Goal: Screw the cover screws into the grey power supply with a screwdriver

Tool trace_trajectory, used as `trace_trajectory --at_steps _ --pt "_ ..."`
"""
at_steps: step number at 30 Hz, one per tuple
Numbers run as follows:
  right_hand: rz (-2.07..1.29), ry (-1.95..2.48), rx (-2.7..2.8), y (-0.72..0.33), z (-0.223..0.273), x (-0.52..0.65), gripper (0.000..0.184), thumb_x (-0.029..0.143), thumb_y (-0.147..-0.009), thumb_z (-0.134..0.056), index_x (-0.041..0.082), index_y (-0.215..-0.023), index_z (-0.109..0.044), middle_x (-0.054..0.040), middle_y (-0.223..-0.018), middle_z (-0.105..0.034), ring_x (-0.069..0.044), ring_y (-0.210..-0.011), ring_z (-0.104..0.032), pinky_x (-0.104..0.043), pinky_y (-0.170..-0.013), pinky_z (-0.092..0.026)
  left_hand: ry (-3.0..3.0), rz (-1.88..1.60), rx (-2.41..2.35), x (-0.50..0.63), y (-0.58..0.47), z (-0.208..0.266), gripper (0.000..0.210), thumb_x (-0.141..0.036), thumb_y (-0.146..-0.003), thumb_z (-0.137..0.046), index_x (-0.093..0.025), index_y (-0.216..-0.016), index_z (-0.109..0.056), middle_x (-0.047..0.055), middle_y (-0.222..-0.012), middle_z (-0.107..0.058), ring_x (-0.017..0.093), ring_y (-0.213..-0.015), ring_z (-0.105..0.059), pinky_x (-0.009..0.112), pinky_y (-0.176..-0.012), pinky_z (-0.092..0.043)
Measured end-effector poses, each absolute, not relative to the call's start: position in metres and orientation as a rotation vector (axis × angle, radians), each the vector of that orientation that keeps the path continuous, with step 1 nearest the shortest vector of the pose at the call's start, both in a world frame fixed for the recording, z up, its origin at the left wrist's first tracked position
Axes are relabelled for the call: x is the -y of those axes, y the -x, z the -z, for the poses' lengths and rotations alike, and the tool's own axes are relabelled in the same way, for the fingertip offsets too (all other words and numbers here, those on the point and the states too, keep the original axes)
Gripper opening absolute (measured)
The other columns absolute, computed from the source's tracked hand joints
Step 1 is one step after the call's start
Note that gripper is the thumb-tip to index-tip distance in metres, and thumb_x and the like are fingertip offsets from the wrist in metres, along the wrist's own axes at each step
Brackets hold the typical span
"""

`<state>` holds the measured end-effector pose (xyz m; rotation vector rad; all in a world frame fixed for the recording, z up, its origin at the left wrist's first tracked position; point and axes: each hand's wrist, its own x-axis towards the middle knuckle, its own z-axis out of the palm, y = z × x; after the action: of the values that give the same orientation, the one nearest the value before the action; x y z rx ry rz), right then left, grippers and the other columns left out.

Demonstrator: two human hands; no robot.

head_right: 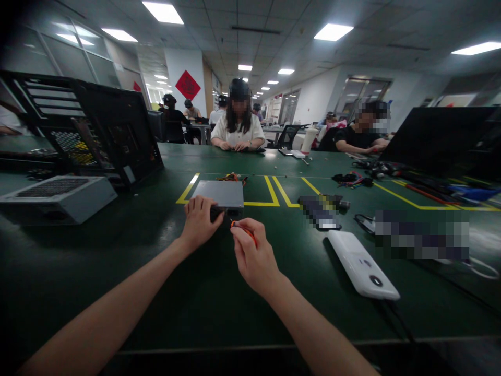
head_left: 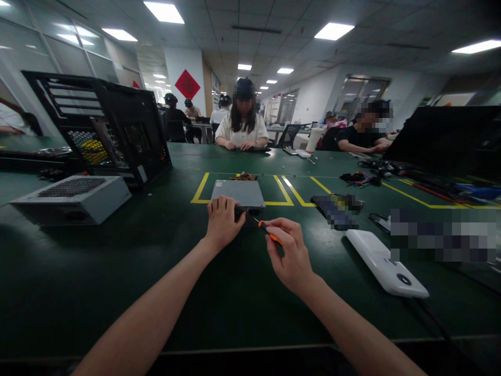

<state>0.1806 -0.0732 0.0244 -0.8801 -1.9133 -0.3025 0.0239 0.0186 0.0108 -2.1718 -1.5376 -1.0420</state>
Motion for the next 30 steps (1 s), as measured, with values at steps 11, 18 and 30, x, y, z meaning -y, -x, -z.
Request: trace_trajectory --at_steps 11,18,30 --pt "0.291 0.867 1.930 -0.1811 -0.0230 0.0733 0.047 0.004 -0.076 -0.048 0.021 -0.118 -0.035 -0.0117 -0.108 -0.045 -0.020 -0.101 -0.049 -0.039 -0.080 -0.050 2.190 1.045 1.559 -0.0178 -0.0238 -0.0122 0.025 -0.034 -0.076 -0.051 -0.018 -0.095 -0.049 0.008 -0.097 -0.046 0.025 -0.097 -0.039 0.039 -0.084 -0.031" --pt "0.315 0.889 1.897 -0.1805 -0.0225 0.0728 0.045 0.007 -0.077 -0.048 0.025 -0.116 -0.037 -0.0097 -0.107 -0.044 -0.020 -0.099 -0.049 -0.040 -0.077 -0.050 2.187 1.036 1.562 -0.0179 -0.0240 -0.0122 0.025 -0.034 -0.076 -0.050 -0.018 -0.095 -0.049 0.008 -0.097 -0.046 0.025 -0.096 -0.040 0.039 -0.083 -0.031" --pt "0.311 0.874 1.897 -0.1799 -0.0230 0.0728 0.049 0.005 -0.075 -0.049 0.021 -0.119 -0.033 -0.0120 -0.109 -0.042 -0.020 -0.101 -0.048 -0.041 -0.081 -0.049 2.185 1.034 1.548 -0.0176 -0.0234 -0.0124 0.024 -0.033 -0.076 -0.050 -0.018 -0.095 -0.049 0.008 -0.097 -0.046 0.025 -0.096 -0.040 0.039 -0.084 -0.031"
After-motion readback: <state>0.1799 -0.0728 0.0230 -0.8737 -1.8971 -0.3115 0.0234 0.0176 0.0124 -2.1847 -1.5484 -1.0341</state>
